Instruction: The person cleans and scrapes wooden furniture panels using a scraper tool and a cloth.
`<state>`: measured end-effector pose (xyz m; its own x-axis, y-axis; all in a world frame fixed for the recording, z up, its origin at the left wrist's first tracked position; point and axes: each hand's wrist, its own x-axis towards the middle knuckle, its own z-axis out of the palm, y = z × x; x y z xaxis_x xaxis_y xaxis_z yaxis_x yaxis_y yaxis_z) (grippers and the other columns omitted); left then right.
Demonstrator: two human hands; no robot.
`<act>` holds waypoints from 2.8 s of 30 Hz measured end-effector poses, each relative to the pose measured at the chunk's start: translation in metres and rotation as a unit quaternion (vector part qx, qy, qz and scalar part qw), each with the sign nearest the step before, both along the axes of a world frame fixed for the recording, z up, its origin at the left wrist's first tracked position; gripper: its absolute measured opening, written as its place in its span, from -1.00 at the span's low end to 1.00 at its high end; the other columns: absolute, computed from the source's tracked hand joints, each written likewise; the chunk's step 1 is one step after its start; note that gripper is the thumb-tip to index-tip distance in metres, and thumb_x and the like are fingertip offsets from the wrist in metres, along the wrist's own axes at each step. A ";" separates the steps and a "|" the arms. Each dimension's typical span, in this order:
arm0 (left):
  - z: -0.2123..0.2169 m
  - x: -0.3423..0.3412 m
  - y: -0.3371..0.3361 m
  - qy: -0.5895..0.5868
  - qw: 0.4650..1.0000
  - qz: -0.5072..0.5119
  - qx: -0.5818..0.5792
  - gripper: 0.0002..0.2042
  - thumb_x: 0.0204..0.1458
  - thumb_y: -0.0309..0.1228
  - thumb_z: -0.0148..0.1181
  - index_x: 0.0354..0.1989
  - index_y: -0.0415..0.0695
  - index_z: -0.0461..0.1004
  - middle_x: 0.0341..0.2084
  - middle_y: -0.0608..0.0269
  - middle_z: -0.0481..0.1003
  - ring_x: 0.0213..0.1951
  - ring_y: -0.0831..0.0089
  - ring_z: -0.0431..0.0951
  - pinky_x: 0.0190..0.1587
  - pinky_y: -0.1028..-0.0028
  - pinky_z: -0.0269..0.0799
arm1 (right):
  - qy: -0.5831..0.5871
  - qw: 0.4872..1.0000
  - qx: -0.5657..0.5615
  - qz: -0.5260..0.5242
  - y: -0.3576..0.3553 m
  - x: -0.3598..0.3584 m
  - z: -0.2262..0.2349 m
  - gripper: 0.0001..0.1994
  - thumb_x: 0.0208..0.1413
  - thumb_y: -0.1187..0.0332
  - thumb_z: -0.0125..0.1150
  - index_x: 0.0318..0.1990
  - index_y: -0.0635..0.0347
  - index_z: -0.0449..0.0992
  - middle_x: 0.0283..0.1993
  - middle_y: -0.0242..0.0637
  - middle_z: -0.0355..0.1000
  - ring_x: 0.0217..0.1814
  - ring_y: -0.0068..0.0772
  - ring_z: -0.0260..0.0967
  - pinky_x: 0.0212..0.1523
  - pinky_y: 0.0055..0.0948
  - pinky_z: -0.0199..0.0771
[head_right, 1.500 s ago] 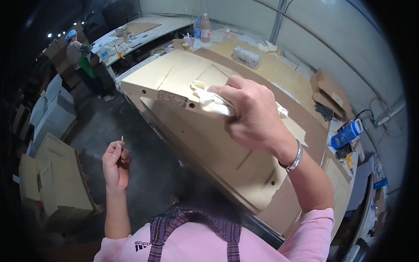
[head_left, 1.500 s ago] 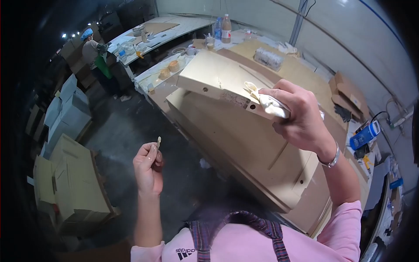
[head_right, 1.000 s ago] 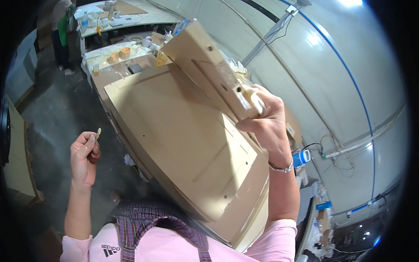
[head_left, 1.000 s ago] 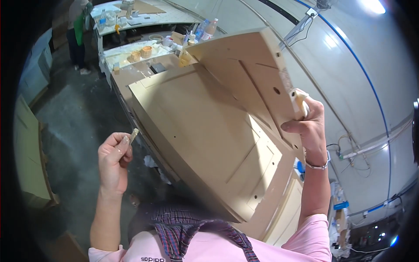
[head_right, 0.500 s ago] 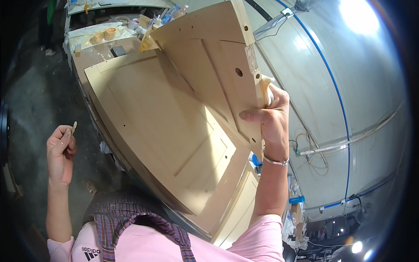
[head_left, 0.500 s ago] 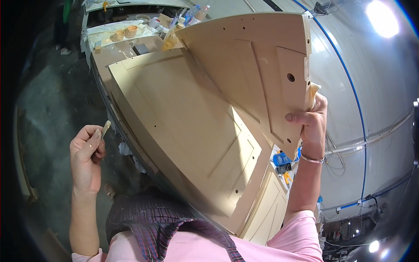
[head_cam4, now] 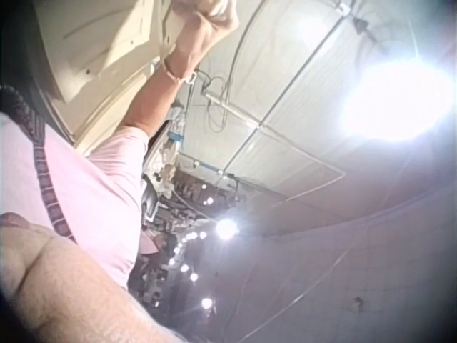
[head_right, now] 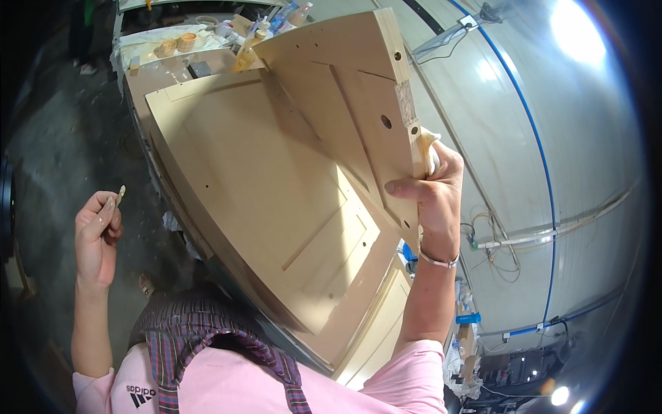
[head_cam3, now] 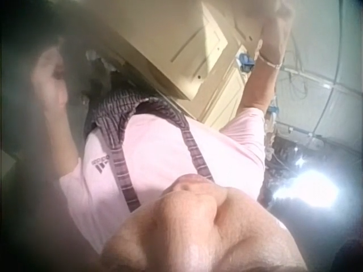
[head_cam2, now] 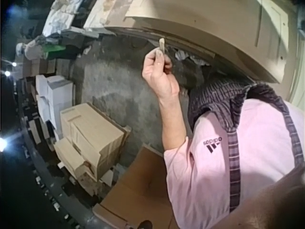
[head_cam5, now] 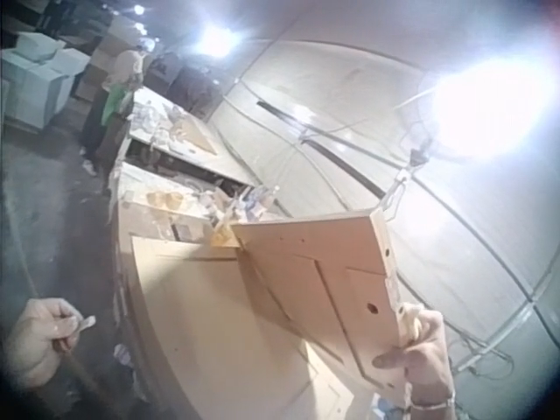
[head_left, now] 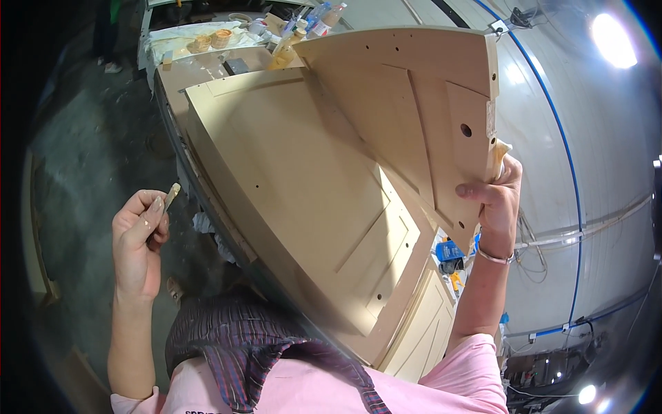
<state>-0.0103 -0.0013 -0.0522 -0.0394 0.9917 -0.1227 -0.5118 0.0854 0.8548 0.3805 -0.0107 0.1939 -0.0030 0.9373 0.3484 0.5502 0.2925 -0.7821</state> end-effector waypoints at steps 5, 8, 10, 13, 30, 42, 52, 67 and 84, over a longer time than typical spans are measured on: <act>0.002 -0.003 -0.004 0.000 1.000 0.004 -0.007 -0.94 0.26 -0.42 0.15 -0.22 -0.11 0.49 -0.59 0.50 0.34 -0.53 0.72 0.19 -0.43 0.63 0.07 | -0.049 0.999 -0.016 -0.011 -0.005 -0.003 -0.007 -0.51 -0.51 0.70 0.30 -0.20 0.36 0.59 -0.27 -0.45 0.47 -0.25 -0.58 0.37 -0.13 -0.58 0.39; 0.000 -0.002 -0.004 -0.009 1.000 0.001 -0.007 -0.94 0.26 -0.43 0.15 -0.21 -0.12 0.50 -0.59 0.50 0.34 -0.53 0.72 0.20 -0.42 0.63 0.09 | -0.081 0.996 0.023 -0.007 -0.011 -0.018 -0.030 -0.47 -0.52 0.68 0.33 -0.16 0.39 0.60 -0.24 -0.41 0.42 -0.21 -0.50 0.37 -0.14 -0.55 0.35; 0.004 -0.004 -0.007 -0.014 1.000 0.006 -0.008 -0.94 0.26 -0.44 0.15 -0.20 -0.13 0.50 -0.59 0.50 0.35 -0.53 0.72 0.20 -0.42 0.64 0.11 | -0.198 0.978 0.056 0.019 -0.018 -0.027 -0.050 -0.42 -0.49 0.65 0.34 -0.08 0.36 0.62 -0.22 -0.28 0.46 -0.21 -0.32 0.46 -0.12 -0.47 0.42; 0.002 0.000 -0.002 -0.015 1.000 -0.001 -0.008 -0.93 0.28 -0.44 0.13 -0.17 -0.15 0.49 -0.57 0.47 0.35 -0.52 0.71 0.21 -0.41 0.64 0.14 | -0.295 0.951 0.085 0.019 -0.036 -0.046 -0.088 -0.44 -0.37 0.59 0.34 -0.01 0.26 0.63 -0.14 -0.08 0.50 -0.16 -0.06 0.53 -0.10 -0.30 0.52; 0.013 -0.017 -0.016 0.082 0.996 -0.030 0.036 -0.81 0.20 -0.59 0.15 -0.03 -0.29 0.52 -0.43 0.36 0.47 -0.43 0.69 0.40 -0.36 0.70 0.25 | -0.391 0.917 0.075 0.023 -0.071 -0.123 -0.247 -0.49 -0.16 0.38 0.18 0.08 0.09 0.52 -0.25 -0.27 0.36 -0.23 -0.20 0.34 -0.28 -0.23 0.33; 0.021 -0.003 0.006 0.435 0.876 -0.182 0.103 -0.91 0.01 -0.67 0.28 -0.32 -0.29 0.64 -0.44 0.24 0.60 -0.38 0.55 0.52 -0.27 0.56 0.41 | -0.373 0.923 0.089 -0.007 -0.071 -0.121 -0.253 -0.42 -0.33 0.41 0.28 0.05 0.02 0.60 -0.24 -0.25 0.37 -0.28 -0.17 0.33 -0.34 -0.25 0.30; 0.030 0.010 0.049 0.550 0.744 -0.287 0.249 -0.91 -0.14 -0.55 0.39 -0.41 -0.20 0.67 -0.62 0.34 0.47 -0.45 0.48 0.32 -0.36 0.45 0.21 | -0.392 0.912 0.121 -0.024 -0.068 -0.120 -0.249 -0.62 -0.09 0.36 0.16 -0.03 0.05 0.56 -0.30 -0.31 0.32 -0.32 -0.30 0.31 -0.34 -0.34 0.31; 0.050 0.016 0.063 0.591 0.685 -0.351 0.240 -0.89 -0.08 -0.55 0.31 -0.35 -0.22 0.66 -0.57 0.29 0.50 -0.45 0.47 0.37 -0.38 0.45 0.27 | -0.356 0.930 0.090 -0.029 -0.071 -0.122 -0.256 -0.45 -0.28 0.40 0.32 0.04 -0.02 0.61 -0.19 -0.28 0.39 -0.24 -0.22 0.36 -0.29 -0.26 0.33; 0.023 -0.003 -0.009 0.396 0.894 -0.208 0.005 -0.90 0.21 -0.61 0.15 -0.19 -0.33 0.58 -0.39 0.29 0.58 -0.43 0.68 0.48 -0.33 0.63 0.39 | -0.365 0.926 0.092 -0.021 -0.070 -0.119 -0.256 -0.47 -0.25 0.38 0.29 0.04 0.00 0.60 -0.21 -0.28 0.38 -0.26 -0.23 0.35 -0.32 -0.26 0.33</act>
<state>-0.0128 -0.0102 -0.0295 0.2622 0.9416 -0.2112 0.3298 0.1183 0.9366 0.2611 -0.0810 -0.0620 -0.2667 0.8666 0.4218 0.9265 0.3511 -0.1356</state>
